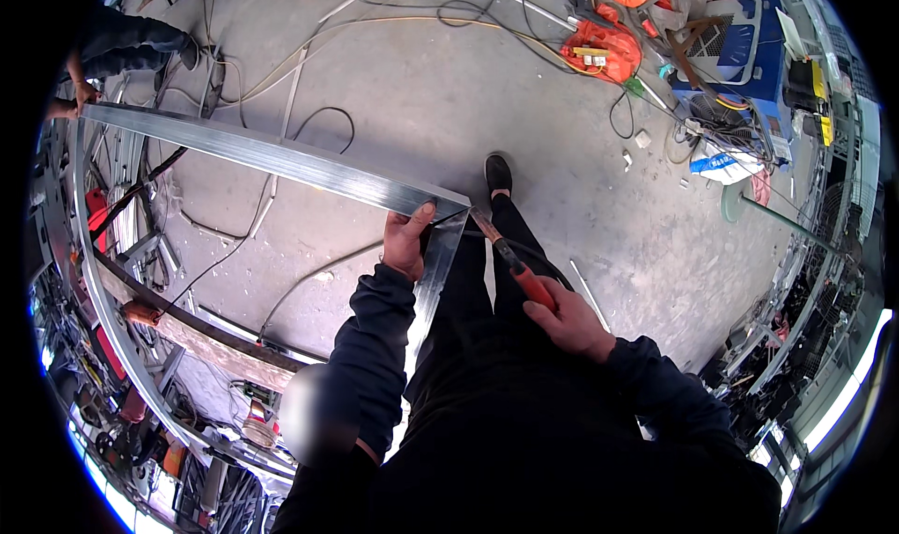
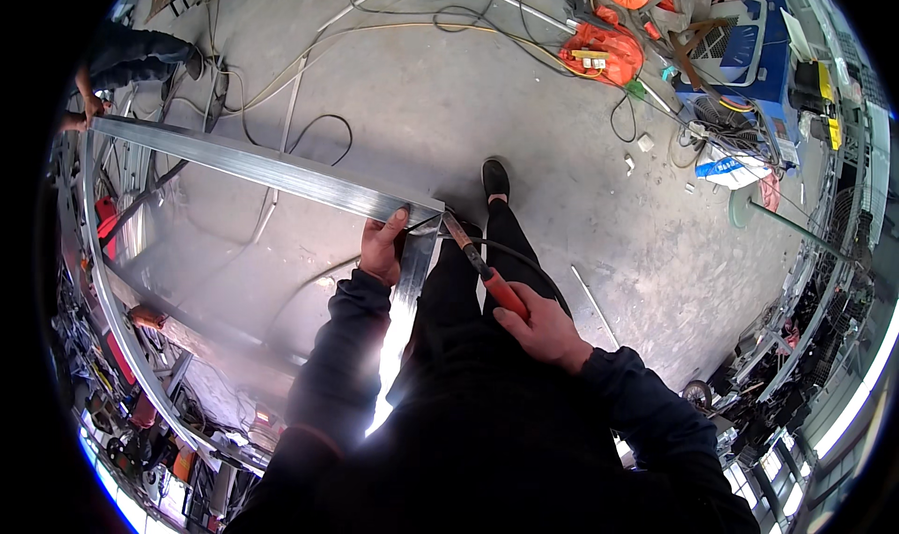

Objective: The person picks up metal bars and positions them on a frame, then uses a welding torch to tack weld the joints. The person repeats this process for multiple bars, moving around the workshop to retrieve materials and weld them into place.

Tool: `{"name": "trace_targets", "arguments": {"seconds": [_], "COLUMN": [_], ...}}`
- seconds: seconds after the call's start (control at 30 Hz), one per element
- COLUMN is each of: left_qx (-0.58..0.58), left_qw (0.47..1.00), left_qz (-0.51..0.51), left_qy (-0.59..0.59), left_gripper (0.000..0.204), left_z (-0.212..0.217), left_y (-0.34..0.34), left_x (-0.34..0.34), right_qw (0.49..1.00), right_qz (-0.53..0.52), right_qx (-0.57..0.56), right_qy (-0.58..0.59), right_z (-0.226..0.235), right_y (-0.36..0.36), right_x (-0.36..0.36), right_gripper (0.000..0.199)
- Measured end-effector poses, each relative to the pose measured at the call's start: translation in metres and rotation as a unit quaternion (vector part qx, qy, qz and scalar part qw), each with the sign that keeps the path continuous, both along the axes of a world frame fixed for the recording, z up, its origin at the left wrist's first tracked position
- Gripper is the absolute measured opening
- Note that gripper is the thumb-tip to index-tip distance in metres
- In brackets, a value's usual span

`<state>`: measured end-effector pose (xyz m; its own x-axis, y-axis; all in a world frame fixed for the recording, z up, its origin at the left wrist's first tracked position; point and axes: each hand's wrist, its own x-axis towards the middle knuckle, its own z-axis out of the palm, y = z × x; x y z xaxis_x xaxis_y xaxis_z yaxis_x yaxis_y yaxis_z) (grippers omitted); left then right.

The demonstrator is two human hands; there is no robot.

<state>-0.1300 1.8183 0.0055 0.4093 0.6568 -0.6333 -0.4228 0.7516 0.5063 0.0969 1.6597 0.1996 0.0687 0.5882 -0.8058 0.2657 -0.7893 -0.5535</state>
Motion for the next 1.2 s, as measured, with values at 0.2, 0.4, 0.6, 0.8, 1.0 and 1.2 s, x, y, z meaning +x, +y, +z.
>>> {"name": "trace_targets", "arguments": {"seconds": [0.2, 0.4, 0.6, 0.8, 1.0, 1.2], "left_qx": [0.001, 0.004, 0.003, -0.003, -0.013, 0.0], "left_qw": [1.0, 1.0, 1.0, 1.0, 1.0, 1.0], "left_qz": [-0.014, -0.016, -0.01, -0.01, -0.018, 0.011], "left_qy": [0.003, 0.001, -0.001, -0.003, -0.011, 0.028], "left_gripper": [0.042, 0.042, 0.042, 0.042, 0.038, 0.033], "left_z": [-0.002, -0.003, 0.001, -0.003, 0.015, -0.024], "left_y": [0.0, 0.0, 0.0, -0.001, 0.007, -0.013], "left_x": [-0.002, -0.002, 0.0, -0.002, 0.006, -0.01], "right_qw": [1.0, 1.0, 1.0, 1.0, 1.0, 0.999], "right_qz": [0.005, 0.009, 0.013, 0.017, 0.017, 0.011], "right_qx": [0.008, 0.007, 0.014, 0.004, 0.007, 0.046], "right_qy": [-0.005, -0.009, -0.01, -0.009, -0.005, -0.001], "right_z": [-0.004, -0.001, -0.005, -0.004, -0.003, -0.007], "right_y": [-0.003, -0.003, -0.006, -0.004, -0.003, -0.006], "right_x": [-0.002, -0.002, -0.003, -0.003, -0.002, -0.003], "right_gripper": [0.054, 0.055, 0.055, 0.055, 0.053, 0.048]}}
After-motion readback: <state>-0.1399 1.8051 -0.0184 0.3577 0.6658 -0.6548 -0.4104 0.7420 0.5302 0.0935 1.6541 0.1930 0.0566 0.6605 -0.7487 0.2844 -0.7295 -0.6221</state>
